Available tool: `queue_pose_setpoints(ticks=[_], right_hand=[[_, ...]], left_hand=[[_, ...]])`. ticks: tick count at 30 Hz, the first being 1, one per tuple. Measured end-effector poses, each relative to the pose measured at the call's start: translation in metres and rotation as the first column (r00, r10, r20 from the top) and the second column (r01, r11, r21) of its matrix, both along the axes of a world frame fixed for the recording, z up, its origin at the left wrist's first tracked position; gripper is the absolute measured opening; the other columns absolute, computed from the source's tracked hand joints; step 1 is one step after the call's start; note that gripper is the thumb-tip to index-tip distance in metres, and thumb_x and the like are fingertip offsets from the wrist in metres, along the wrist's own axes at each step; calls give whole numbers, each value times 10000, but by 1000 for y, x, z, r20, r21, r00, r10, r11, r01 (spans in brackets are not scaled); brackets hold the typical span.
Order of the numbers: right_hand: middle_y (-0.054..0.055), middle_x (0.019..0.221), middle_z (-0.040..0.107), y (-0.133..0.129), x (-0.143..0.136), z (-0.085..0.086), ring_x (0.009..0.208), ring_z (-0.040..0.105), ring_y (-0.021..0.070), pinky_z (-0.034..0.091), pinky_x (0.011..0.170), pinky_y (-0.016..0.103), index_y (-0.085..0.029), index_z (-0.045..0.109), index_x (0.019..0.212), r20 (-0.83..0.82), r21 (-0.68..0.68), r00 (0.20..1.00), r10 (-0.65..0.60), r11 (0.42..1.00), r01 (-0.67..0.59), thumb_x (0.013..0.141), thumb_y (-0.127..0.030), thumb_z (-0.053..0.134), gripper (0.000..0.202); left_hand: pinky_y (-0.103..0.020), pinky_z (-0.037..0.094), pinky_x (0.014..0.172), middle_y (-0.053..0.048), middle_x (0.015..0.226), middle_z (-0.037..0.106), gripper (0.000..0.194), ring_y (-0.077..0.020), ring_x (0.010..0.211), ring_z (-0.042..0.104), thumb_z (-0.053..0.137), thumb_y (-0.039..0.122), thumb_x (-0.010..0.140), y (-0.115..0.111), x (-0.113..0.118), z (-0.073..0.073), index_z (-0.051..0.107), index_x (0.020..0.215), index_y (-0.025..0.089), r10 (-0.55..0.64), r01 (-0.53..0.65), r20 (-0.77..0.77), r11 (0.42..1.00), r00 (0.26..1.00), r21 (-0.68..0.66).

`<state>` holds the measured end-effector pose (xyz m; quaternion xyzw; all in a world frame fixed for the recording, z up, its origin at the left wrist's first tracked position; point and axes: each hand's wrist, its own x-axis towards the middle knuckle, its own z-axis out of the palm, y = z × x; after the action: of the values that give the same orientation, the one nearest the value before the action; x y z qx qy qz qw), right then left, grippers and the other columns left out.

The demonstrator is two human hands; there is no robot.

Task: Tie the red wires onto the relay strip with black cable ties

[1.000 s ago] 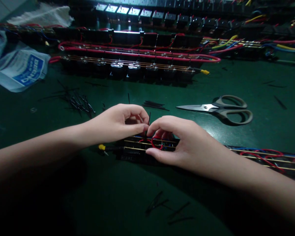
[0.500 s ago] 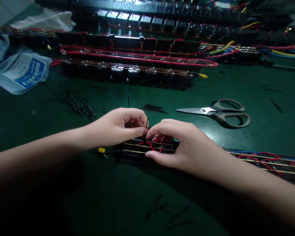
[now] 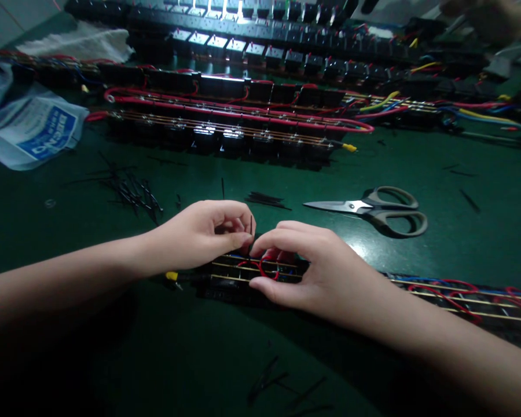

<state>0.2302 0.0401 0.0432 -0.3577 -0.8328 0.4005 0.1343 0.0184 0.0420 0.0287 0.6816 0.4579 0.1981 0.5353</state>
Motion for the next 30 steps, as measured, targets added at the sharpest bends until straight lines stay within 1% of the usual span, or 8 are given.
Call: queue_pose_setpoints(ticks=[4,9,17,20,24,30], right_hand=[[18,951,699,0,-1,-1,843,638,159,498,738,274,-209,692,970,23,-5,1000,0,1000,0,762,-241,763,222],[9,930,690,0,0,-1,834,631,154,488,725,271,-216,691,949,32,-19,999,-4,1000,4,759,-241,765,205],[2,896,681,0,0,-2,812,624,153,481,705,272,-210,683,937,50,-17,999,-11,1000,12,754,-237,763,202],[3,887,679,0,0,-2,815,624,157,482,706,275,-213,690,919,42,-14,999,-12,1000,12,749,-241,770,189],[12,887,681,0,0,-1,827,625,167,481,706,279,-213,699,902,50,-6,999,-15,1000,15,749,-243,774,172],[20,903,684,0,-2,-1,830,626,172,482,697,280,-212,701,923,67,-1,998,-5,1000,5,755,-245,768,184]], left_hand=[[-213,435,614,15,771,621,88,-113,696,563,571,235,843,1,1,1,615,824,161,5,-7,-18,996,1000,-84],[-204,406,595,32,746,591,121,-93,669,520,575,267,858,3,1,-1,624,836,159,42,-44,-59,998,997,-41],[-192,383,568,51,708,562,113,-73,628,490,598,269,852,3,1,-3,620,847,158,58,-59,-39,997,998,-41],[-193,391,575,47,713,572,127,-75,636,499,602,282,853,3,1,-4,629,850,157,59,-61,-51,998,997,-32],[-199,412,594,38,733,601,146,-82,656,528,606,300,854,4,1,-5,645,858,159,32,-34,-59,999,998,-27],[-198,419,601,37,738,603,140,-83,663,533,606,294,853,4,0,-7,645,854,160,31,-32,-56,999,998,-15]])
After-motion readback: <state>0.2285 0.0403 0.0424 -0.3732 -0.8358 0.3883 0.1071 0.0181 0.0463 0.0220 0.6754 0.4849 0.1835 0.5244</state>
